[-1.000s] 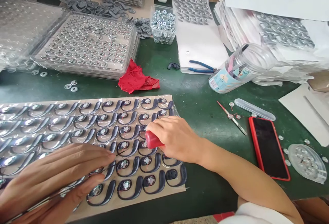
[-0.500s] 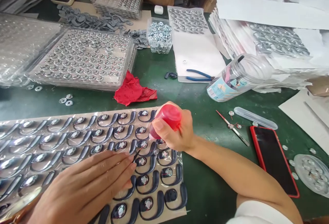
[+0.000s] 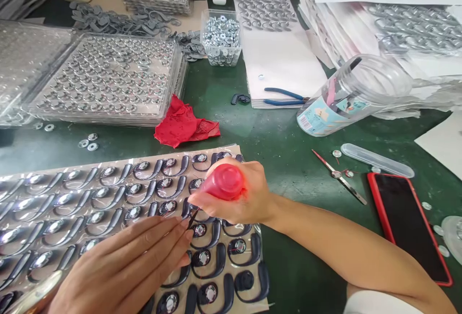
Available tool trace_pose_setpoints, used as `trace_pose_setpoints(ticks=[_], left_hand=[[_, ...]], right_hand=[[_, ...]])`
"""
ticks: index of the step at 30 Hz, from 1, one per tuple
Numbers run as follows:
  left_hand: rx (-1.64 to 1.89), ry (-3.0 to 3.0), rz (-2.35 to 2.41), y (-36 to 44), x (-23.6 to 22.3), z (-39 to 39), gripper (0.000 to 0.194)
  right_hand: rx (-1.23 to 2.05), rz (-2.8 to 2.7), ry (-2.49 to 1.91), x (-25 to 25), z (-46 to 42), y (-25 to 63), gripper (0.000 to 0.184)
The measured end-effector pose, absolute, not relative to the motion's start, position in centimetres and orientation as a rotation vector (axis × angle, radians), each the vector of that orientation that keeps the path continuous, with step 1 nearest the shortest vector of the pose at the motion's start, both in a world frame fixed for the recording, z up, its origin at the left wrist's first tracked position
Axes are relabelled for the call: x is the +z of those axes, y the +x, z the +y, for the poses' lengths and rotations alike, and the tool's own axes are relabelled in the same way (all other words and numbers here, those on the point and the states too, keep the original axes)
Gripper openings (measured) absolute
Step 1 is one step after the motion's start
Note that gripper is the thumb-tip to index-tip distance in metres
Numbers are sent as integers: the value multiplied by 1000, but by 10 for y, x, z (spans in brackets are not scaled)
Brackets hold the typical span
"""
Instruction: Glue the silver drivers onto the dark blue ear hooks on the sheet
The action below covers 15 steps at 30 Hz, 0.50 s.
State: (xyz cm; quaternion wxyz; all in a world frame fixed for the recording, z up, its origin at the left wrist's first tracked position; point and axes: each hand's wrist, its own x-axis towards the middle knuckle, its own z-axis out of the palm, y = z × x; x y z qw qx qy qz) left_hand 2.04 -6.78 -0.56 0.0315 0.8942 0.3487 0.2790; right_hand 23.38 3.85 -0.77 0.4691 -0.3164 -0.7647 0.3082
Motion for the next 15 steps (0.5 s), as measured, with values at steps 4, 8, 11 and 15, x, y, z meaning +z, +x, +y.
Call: trace_pose_setpoints(ticks=[4, 8, 11, 15], left_hand=[[888, 2731, 1086, 21, -6, -68, 30], [886, 2726, 1091, 22, -6, -68, 31], [887, 2715, 1103, 21, -6, -68, 32], [848, 2724, 1064, 18, -6, -68, 36]], right_hand=[[581, -1961, -778, -11, 40, 235, 16], [615, -1896, -791, -12, 41, 235, 19], [647, -1880, -812, -11, 41, 235, 22], [631, -1912, -829, -9, 40, 236, 23]])
